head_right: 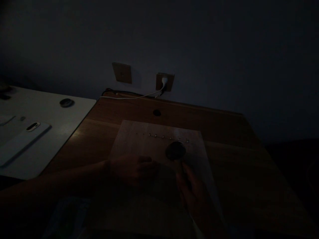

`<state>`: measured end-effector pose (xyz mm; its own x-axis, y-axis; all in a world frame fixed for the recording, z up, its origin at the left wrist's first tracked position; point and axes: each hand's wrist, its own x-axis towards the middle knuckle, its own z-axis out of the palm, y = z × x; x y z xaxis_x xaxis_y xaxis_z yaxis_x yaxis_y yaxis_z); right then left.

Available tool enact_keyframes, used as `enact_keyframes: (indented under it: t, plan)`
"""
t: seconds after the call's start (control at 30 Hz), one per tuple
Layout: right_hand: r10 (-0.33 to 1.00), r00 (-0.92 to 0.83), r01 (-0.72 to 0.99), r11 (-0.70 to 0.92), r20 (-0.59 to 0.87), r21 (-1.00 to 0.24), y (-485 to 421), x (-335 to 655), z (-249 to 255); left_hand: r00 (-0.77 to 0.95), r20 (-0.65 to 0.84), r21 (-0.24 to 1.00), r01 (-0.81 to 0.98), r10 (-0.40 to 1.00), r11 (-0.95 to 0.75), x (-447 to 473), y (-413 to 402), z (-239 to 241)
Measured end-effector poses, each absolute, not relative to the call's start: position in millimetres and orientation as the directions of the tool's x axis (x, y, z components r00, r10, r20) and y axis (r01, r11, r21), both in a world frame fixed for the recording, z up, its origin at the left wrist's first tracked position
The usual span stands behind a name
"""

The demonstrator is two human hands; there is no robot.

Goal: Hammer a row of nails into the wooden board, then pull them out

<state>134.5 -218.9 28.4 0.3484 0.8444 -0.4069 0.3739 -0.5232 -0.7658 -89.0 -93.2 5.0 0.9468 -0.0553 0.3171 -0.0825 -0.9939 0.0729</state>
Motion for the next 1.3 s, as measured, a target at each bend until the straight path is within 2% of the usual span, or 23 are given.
enact_keyframes:
  t: [0.2,0.3,0.43,0.57,1.03,1.17,1.3]
  plan:
    - [0.860,0.338,0.317,-0.485,-0.381,-0.815,-220,131,26,0.936,0.339,-0.032,-0.092,-0.097,-0.995,-88,-94,8]
    - [0.846,0.328,0.309,-0.517,-0.421,-0.798,-221,132,27,0.937,0.338,-0.071,-0.067,-0.087,-0.995,-86,-92,12]
    - [0.831,0.328,0.297,-0.543,-0.450,-0.785,-221,135,24,0.941,0.335,-0.044,-0.034,-0.047,-0.998,-87,-89,15]
    - [0.838,0.360,0.312,-0.522,-0.410,-0.794,-220,131,24,0.947,0.321,-0.025,-0.016,-0.023,-1.000,-89,-85,19]
    - [0.823,0.385,0.355,-0.551,-0.419,-0.755,-220,129,30,0.979,0.205,-0.106,0.014,-0.008,-0.994,-80,-79,19]
    - [0.823,0.370,0.412,-0.561,-0.432,-0.718,-218,136,28,0.966,0.249,0.006,0.075,0.074,-0.997,-86,-72,19]
    - [0.842,0.393,0.424,-0.522,-0.369,-0.740,-218,137,27,0.906,0.230,0.370,0.256,0.356,-0.893,-103,-45,17]
